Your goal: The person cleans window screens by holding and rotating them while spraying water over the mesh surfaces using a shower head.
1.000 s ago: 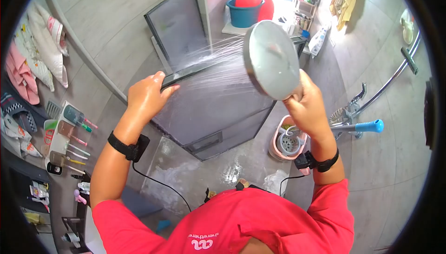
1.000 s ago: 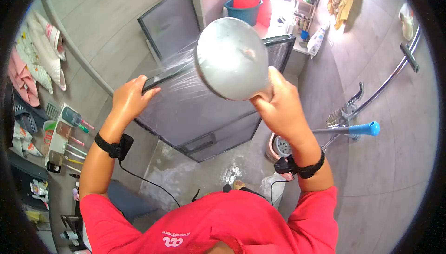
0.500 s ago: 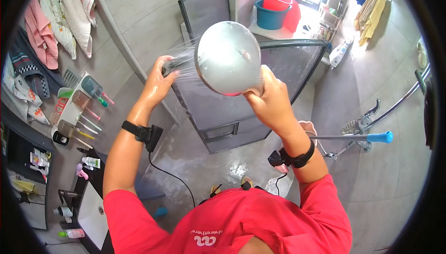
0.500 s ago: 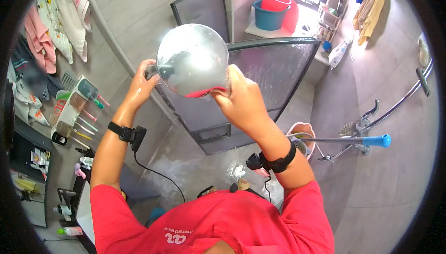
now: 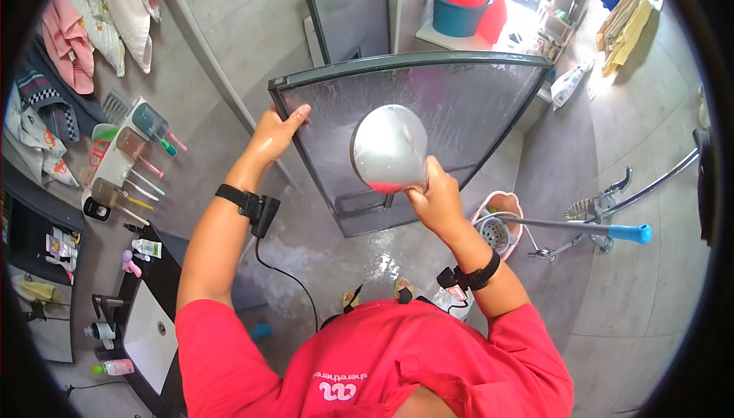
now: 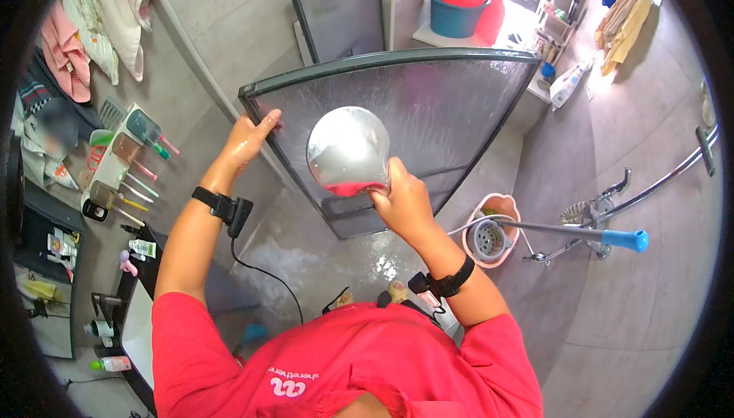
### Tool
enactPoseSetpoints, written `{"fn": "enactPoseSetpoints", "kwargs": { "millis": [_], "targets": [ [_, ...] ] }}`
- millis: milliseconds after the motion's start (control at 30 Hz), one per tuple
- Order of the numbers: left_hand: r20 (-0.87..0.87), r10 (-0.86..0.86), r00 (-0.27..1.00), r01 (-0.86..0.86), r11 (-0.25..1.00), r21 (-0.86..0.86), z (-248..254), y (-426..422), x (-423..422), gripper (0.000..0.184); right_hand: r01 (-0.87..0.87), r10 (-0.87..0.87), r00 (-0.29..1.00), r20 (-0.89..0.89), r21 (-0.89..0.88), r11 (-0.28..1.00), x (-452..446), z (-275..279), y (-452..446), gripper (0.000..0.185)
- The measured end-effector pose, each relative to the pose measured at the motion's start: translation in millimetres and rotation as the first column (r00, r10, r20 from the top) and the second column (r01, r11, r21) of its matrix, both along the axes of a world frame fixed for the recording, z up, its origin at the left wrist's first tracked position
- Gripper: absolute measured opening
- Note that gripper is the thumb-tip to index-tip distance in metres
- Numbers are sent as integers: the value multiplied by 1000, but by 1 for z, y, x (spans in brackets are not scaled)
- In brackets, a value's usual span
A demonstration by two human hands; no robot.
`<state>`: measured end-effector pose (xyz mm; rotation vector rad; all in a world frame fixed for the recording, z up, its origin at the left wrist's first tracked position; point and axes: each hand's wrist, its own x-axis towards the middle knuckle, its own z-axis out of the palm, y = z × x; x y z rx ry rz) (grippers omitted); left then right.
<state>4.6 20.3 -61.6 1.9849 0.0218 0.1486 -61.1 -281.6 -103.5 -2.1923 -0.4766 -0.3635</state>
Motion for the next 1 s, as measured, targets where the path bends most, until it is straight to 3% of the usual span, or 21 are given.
{"fn": "enactPoseSetpoints", "kwargs": {
  "millis": [67,167,300,367,467,633,700,900,1000],
  "targets": [
    [-16,4,1000,-4,1000,20,-6,-3,-2,43,19,-29,995,100,102,995,0,8,1,30],
    [-2,88,996,-87,996,36,-8,-6,-2,46,31,-45,994,97,132,991,1,9,2,29],
    [39,64,997,-64,998,20,-10,-6,-4,47,77,-78,996,49,22,997,7,-32,-6,30],
    [40,62,997,-63,998,28,-11,-5,-3,48,119,-121,989,-86,-31,992,8,-56,-17,28],
    [49,47,998,-48,999,0,-18,-3,-3,49,131,-130,990,-54,5,991,3,-77,-33,31],
    [-14,62,998,-62,998,22,-37,-2,-4,51,182,-180,983,-26,160,970,-4,-19,-34,28],
    [-5,59,998,-59,998,23,-38,-2,-4,50,167,-208,971,118,288,943,-4,0,-36,27],
    [15,85,996,-86,996,16,-39,-2,-4,51,215,-242,963,120,200,956,3,-14,-59,24],
    [31,109,994,-108,994,-10,-44,-4,-3,52,253,-257,966,24,94,963,-5,-42,-81,25]
  ]
}}
